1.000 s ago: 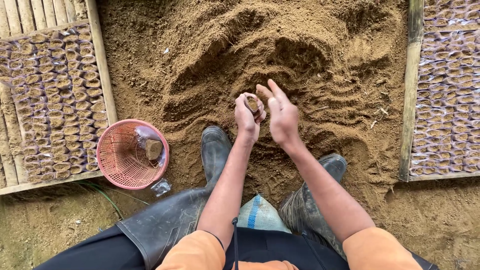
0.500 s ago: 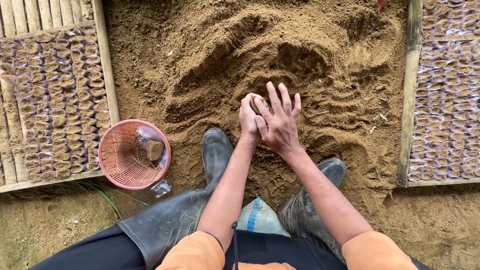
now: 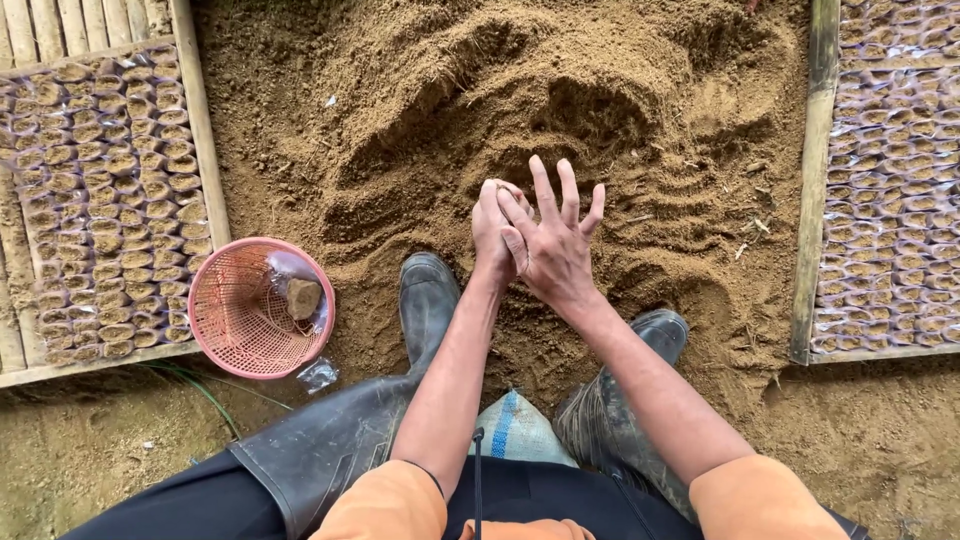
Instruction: Filling small seedling trays with soil by hand in an agricultural setting.
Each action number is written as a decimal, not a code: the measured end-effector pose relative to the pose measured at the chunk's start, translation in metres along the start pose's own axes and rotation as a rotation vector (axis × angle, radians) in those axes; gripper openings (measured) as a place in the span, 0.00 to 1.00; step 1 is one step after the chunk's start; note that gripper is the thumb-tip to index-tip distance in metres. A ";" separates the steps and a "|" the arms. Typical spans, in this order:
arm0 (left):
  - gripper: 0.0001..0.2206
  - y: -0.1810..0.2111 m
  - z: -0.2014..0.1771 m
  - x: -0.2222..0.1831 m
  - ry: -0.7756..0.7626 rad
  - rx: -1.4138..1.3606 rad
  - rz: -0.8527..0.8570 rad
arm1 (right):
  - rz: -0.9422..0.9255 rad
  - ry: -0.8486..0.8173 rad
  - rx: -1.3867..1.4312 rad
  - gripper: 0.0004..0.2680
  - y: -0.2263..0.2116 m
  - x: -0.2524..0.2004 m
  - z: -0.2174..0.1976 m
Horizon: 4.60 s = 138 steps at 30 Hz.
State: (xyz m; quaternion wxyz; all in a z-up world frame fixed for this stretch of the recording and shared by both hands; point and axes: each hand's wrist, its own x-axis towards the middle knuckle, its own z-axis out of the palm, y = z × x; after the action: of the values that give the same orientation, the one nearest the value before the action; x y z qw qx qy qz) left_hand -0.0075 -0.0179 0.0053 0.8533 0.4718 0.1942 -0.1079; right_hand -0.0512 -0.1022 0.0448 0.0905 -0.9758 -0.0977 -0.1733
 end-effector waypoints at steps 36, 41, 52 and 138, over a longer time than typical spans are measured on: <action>0.19 -0.002 0.004 -0.006 0.082 -0.035 -0.129 | 0.103 0.011 0.342 0.21 0.011 -0.010 0.016; 0.22 -0.010 -0.008 -0.001 0.100 0.130 -0.156 | 0.038 -0.006 0.270 0.20 0.002 -0.008 0.009; 0.22 0.000 -0.003 -0.004 0.018 0.051 -0.059 | -0.014 0.016 0.063 0.21 -0.002 -0.009 0.014; 0.24 0.254 0.206 -0.084 -1.272 2.654 0.174 | 0.002 -0.595 0.436 0.08 0.111 -0.034 -0.141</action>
State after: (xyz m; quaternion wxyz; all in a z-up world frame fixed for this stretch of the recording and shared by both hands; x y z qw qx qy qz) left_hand 0.0573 -0.0575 0.3348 -0.2505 0.7752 -0.4720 -0.3369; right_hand -0.1027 -0.2443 0.1474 0.2641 -0.9414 -0.1536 0.1431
